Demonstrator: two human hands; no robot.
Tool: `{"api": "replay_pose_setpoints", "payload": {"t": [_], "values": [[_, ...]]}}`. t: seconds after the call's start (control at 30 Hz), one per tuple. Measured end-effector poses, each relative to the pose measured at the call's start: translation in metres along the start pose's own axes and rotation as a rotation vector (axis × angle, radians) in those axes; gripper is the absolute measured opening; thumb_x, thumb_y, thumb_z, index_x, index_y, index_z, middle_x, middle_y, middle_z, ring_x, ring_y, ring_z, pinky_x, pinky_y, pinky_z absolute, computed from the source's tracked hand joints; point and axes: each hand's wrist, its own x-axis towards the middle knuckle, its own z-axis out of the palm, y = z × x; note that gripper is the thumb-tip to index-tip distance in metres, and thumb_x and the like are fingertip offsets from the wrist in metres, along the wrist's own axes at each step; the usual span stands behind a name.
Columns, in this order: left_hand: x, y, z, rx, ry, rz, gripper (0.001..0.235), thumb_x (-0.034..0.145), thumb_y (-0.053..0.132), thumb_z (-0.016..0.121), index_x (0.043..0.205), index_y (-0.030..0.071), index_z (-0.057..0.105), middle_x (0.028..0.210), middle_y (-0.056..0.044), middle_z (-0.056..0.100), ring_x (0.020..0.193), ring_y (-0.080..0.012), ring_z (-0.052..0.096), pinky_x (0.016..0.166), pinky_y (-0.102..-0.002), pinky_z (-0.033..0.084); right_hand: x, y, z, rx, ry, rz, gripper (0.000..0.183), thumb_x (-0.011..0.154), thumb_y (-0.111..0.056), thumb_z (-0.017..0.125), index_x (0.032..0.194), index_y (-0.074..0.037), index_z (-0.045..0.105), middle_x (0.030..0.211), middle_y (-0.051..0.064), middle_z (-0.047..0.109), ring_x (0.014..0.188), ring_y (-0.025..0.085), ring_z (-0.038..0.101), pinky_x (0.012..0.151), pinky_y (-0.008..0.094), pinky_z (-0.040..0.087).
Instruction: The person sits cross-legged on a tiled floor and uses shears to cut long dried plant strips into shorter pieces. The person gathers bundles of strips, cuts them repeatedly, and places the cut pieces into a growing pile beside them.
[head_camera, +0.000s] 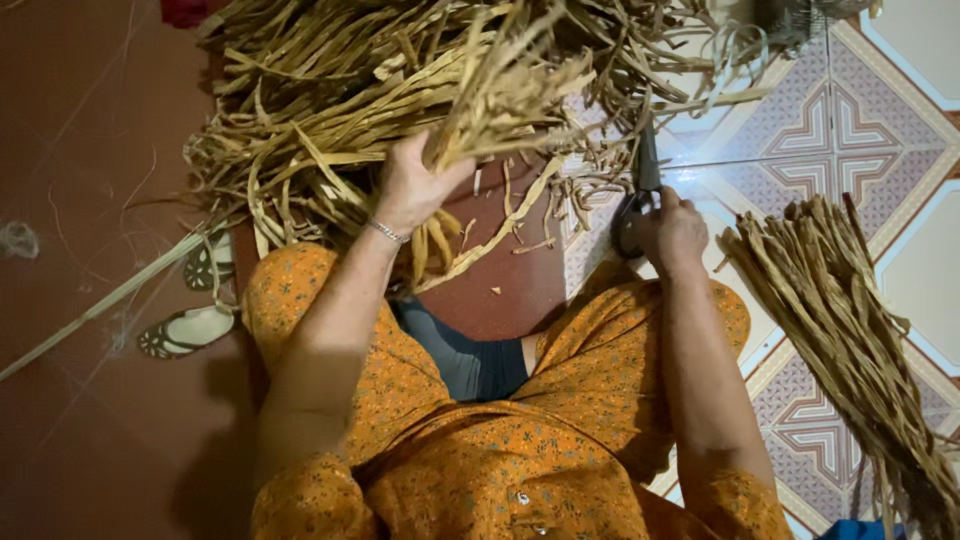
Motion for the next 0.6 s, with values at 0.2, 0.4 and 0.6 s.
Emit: {"api": "replay_pose_setpoints", "payload": {"t": [0.2,0.4,0.6], "values": [[-0.002,0.034,0.027,-0.098,0.171,0.408,0.016,0.097,0.02,0.074,0.102,0.005,0.07,0.085,-0.005,0.073,0.07,-0.0135,0.07,0.061,-0.028,0.058,-0.049,-0.084,-0.03,0.518,-0.386,-0.122,0.108,0.069,-0.053,0.089,0.157,-0.012,0.043,0.158,0.02,0.046,0.145,0.035,0.044,0.118,0.053,0.04],[-0.033,0.096,0.137,0.249,-0.306,0.333,0.018,0.105,0.003,0.057,0.115,0.013,0.068,0.071,-0.005,0.064,0.057,-0.0152,0.066,0.053,-0.028,0.055,-0.085,-0.168,-0.021,1.269,-0.37,-0.201,0.078,0.085,-0.047,0.08,0.148,-0.012,0.05,0.15,0.017,0.052,0.143,0.032,0.048,0.12,0.051,0.039],[-0.067,0.124,0.201,0.189,-0.046,0.813,0.063,0.071,0.021,0.075,0.131,0.009,0.059,0.113,-0.012,0.065,0.1,-0.0274,0.069,0.089,-0.046,0.058,-0.066,-0.13,-0.003,1.659,-0.127,-0.155,0.049,0.1,-0.041,0.07,0.139,-0.013,0.057,0.141,0.013,0.058,0.14,0.029,0.052,0.122,0.049,0.037]]}}
